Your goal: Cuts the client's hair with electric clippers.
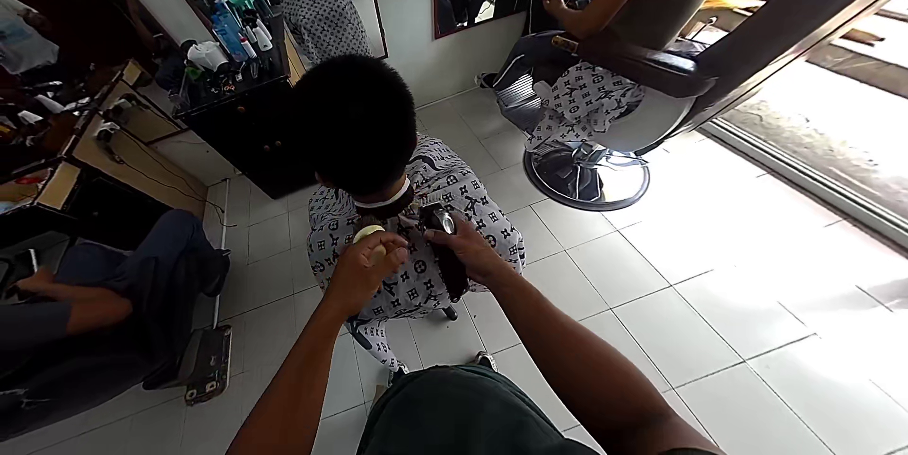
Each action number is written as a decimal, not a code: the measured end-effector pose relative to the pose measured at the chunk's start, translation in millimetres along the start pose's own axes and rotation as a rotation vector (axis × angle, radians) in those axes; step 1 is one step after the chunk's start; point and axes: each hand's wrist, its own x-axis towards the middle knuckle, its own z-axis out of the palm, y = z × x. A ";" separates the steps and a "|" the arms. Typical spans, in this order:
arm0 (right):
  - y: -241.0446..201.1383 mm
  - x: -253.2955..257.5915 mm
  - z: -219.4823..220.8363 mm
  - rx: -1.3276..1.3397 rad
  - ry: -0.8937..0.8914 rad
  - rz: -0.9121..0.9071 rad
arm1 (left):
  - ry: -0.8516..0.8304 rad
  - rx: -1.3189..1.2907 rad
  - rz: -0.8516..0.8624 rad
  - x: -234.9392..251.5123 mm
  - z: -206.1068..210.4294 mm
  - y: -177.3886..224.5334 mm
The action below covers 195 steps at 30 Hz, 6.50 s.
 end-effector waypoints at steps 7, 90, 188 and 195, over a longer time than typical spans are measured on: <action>-28.6 35.4 27.0 -0.252 -0.126 -0.026 | 0.243 -0.067 -0.097 -52.3 -2.0 -52.4; -43.2 93.8 -36.5 -0.332 -0.615 -0.182 | 0.914 -0.309 -0.359 -46.4 221.9 -24.7; -159.5 337.4 -67.2 -0.430 -1.580 0.257 | 1.930 0.842 -0.662 283.1 155.8 64.3; -148.2 330.8 -55.6 -0.423 -1.633 0.151 | 1.946 0.755 -0.805 278.5 158.9 69.4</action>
